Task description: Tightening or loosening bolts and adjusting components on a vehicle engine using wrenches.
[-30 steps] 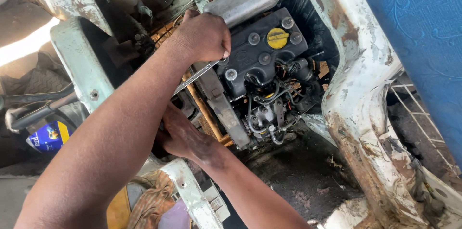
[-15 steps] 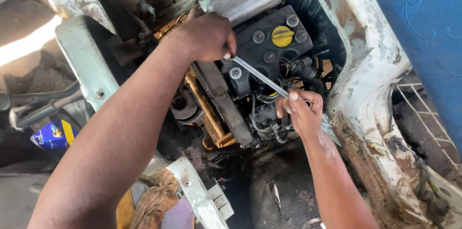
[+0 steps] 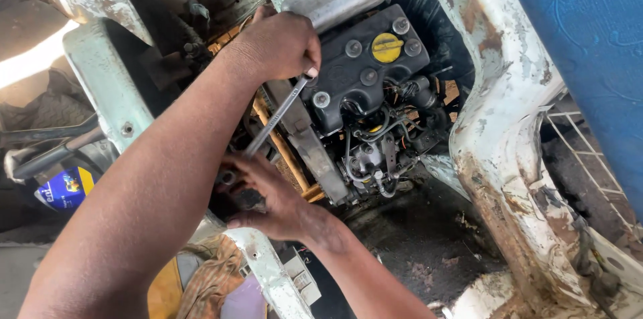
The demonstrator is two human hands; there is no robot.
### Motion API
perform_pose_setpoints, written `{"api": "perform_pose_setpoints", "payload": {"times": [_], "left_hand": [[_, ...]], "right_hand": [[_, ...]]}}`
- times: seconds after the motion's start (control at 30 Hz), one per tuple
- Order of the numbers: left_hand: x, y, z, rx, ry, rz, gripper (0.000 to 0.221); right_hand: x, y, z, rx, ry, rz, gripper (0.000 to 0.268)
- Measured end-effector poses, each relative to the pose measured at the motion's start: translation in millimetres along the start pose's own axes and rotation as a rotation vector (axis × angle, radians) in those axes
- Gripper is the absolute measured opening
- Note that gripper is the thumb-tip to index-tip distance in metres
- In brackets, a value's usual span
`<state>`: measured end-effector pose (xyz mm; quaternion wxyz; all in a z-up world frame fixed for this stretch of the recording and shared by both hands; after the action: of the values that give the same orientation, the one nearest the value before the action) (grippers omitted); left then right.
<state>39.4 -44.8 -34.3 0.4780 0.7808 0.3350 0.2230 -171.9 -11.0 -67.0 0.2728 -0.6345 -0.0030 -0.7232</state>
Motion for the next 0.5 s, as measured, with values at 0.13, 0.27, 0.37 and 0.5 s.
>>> {"api": "perform_pose_setpoints", "payload": {"times": [0.13,0.27,0.37,0.5], "left_hand": [[2,-17,12,-0.079,-0.001,0.039,0.008],[2,-13,13,-0.073,0.020,0.072,0.006],[3,-13,10,-0.071,-0.007,0.017,0.006],[3,-6,4,-0.094,-0.074,-0.036,0.009]], "right_hand": [[-9,6,4,0.029,-0.059,0.185,0.085],[-26,18,3,-0.009,-0.073,0.106,0.056],[-11,24,7,0.025,-0.098,-0.134,0.043],[18,51,-30,0.178,-0.191,-0.440,0.043]]}}
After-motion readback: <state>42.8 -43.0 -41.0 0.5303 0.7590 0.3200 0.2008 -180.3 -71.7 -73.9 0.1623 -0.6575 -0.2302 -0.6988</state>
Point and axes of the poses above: each hand's wrist, its own z-axis towards the middle knuckle, its own y-axis out of the back of the hand, x = y × z, the point moved 6 cm from there along z, towards the middle knuckle, and after that the axes turned 15 degrees about z, right-handed, at the moved point
